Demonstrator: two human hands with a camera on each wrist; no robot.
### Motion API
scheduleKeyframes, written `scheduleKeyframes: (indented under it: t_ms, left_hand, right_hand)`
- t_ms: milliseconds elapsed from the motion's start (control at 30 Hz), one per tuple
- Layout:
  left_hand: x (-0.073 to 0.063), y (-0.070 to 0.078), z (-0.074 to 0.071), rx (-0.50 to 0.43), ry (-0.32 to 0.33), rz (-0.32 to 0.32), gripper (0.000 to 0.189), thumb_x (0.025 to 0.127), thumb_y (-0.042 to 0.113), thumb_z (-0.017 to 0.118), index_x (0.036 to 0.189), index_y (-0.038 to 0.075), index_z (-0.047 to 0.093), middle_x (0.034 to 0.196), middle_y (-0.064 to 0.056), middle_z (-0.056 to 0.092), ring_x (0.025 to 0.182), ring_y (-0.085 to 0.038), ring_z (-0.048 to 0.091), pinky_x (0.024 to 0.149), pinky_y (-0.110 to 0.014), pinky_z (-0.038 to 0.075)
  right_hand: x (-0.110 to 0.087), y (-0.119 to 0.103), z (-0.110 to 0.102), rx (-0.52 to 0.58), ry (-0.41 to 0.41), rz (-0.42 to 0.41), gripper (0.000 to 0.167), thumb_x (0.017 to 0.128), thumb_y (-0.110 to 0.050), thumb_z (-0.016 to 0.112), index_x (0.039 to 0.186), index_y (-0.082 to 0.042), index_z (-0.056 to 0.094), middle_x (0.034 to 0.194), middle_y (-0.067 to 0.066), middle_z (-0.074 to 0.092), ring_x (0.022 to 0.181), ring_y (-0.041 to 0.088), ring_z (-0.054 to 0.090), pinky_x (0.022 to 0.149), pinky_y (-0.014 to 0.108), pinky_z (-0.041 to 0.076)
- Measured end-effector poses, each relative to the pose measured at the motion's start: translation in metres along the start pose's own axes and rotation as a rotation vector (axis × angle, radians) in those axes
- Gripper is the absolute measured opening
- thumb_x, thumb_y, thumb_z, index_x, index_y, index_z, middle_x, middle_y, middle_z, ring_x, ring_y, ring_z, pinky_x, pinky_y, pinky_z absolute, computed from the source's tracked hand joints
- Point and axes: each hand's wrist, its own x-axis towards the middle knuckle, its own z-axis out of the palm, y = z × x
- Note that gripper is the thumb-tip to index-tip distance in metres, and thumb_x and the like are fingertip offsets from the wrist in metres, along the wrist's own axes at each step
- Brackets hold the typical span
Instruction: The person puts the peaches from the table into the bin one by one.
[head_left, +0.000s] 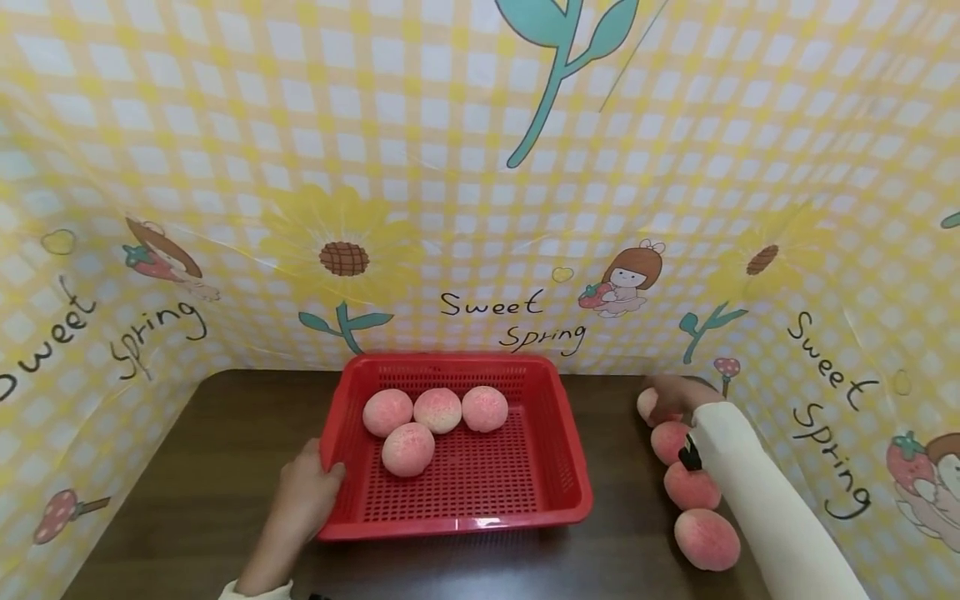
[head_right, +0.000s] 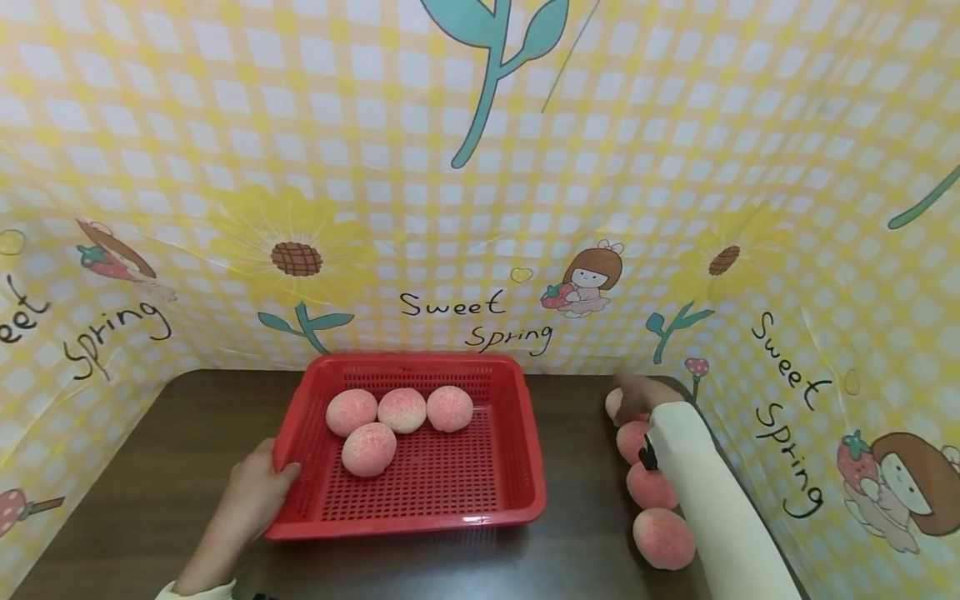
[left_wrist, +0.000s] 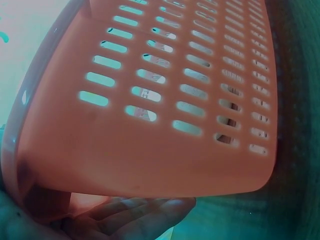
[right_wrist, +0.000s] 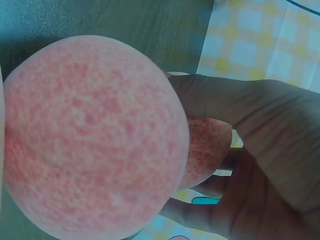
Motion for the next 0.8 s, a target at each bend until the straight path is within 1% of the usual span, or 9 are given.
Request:
scheduleKeyframes:
  t_ms: [33, 100, 167, 233, 400, 500, 633, 733, 800]
  left_hand:
    - [-0.001, 0.000, -0.001, 0.001, -0.001, -0.003, 0.040, 0.097, 0.008, 0.054, 0.130, -0.014, 0.049, 0.103, -0.029, 0.070, 0.087, -0.035, 0.071, 0.068, -0.044, 0.057]
    - [-0.002, -0.001, -0.001, 0.003, 0.001, -0.005, 0.040, 0.097, 0.009, 0.054, 0.130, -0.014, 0.049, 0.103, -0.029, 0.070, 0.086, -0.034, 0.071, 0.067, -0.043, 0.057]
    - [-0.002, -0.001, -0.002, 0.005, 0.004, 0.000, 0.039, 0.097, 0.009, 0.054, 0.129, -0.014, 0.049, 0.102, -0.029, 0.070, 0.086, -0.034, 0.071, 0.067, -0.043, 0.057]
    - [-0.002, -0.001, -0.002, 0.002, 0.004, 0.003, 0.039, 0.097, 0.009, 0.055, 0.128, -0.014, 0.049, 0.101, -0.029, 0.069, 0.085, -0.034, 0.071, 0.066, -0.043, 0.057]
    - [-0.002, 0.000, -0.002, -0.025, -0.003, -0.004, 0.038, 0.098, 0.008, 0.053, 0.129, -0.014, 0.048, 0.101, -0.029, 0.069, 0.083, -0.032, 0.071, 0.065, -0.042, 0.057]
    - [-0.002, 0.001, -0.002, -0.040, -0.007, -0.006, 0.038, 0.098, 0.007, 0.052, 0.130, -0.014, 0.047, 0.103, -0.029, 0.069, 0.082, -0.030, 0.071, 0.065, -0.042, 0.058]
    - [-0.002, 0.002, -0.002, -0.049, -0.012, -0.008, 0.039, 0.099, 0.007, 0.052, 0.131, -0.015, 0.046, 0.105, -0.030, 0.068, 0.083, -0.030, 0.072, 0.066, -0.042, 0.059]
    - [-0.003, 0.003, -0.002, -0.052, -0.021, -0.019, 0.039, 0.099, 0.006, 0.051, 0.132, -0.015, 0.045, 0.105, -0.031, 0.068, 0.083, -0.030, 0.072, 0.066, -0.042, 0.059]
    - [-0.003, 0.003, -0.001, -0.051, -0.028, -0.026, 0.040, 0.099, 0.006, 0.051, 0.132, -0.015, 0.045, 0.106, -0.031, 0.068, 0.083, -0.030, 0.072, 0.066, -0.042, 0.059]
  right_hand:
    - [0.002, 0.000, 0.002, 0.009, -0.015, -0.008, 0.013, 0.078, -0.008, 0.075, 0.080, -0.008, 0.063, 0.067, -0.001, 0.054, 0.062, 0.017, 0.050, 0.058, 0.031, 0.043]
    - [0.006, 0.001, 0.003, 0.005, -0.012, -0.038, 0.020, 0.078, -0.007, 0.073, 0.067, -0.011, 0.057, 0.056, -0.002, 0.047, 0.052, 0.015, 0.044, 0.052, 0.030, 0.039]
    - [0.008, 0.002, 0.003, 0.007, 0.005, -0.054, 0.028, 0.079, -0.006, 0.071, 0.060, -0.014, 0.052, 0.051, -0.004, 0.043, 0.047, 0.013, 0.040, 0.048, 0.028, 0.036]
    - [0.009, 0.002, 0.002, 0.017, 0.032, -0.084, 0.027, 0.078, -0.004, 0.069, 0.059, -0.012, 0.052, 0.050, -0.003, 0.043, 0.045, 0.013, 0.037, 0.046, 0.028, 0.034]
    - [0.010, -0.004, -0.006, 0.035, 0.131, -0.150, 0.008, 0.077, -0.007, 0.066, 0.075, -0.004, 0.059, 0.060, 0.002, 0.048, 0.053, 0.016, 0.039, 0.052, 0.029, 0.034]
    - [0.010, -0.011, -0.012, -0.007, 0.203, -0.187, 0.016, 0.077, -0.014, 0.068, 0.086, -0.002, 0.062, 0.067, 0.005, 0.055, 0.059, 0.017, 0.046, 0.057, 0.032, 0.039]
    - [0.007, -0.023, -0.018, -0.081, 0.320, -0.211, 0.047, 0.076, -0.023, 0.076, 0.114, 0.001, 0.064, 0.095, 0.015, 0.068, 0.081, 0.026, 0.059, 0.074, 0.042, 0.049]
    - [0.006, -0.032, -0.019, -0.095, 0.361, -0.214, 0.059, 0.076, -0.028, 0.079, 0.123, 0.003, 0.063, 0.111, 0.021, 0.069, 0.093, 0.032, 0.062, 0.086, 0.050, 0.051]
    - [0.006, -0.037, -0.019, -0.088, 0.365, -0.212, 0.058, 0.077, -0.030, 0.079, 0.124, 0.002, 0.063, 0.113, 0.020, 0.068, 0.095, 0.032, 0.062, 0.088, 0.051, 0.051]
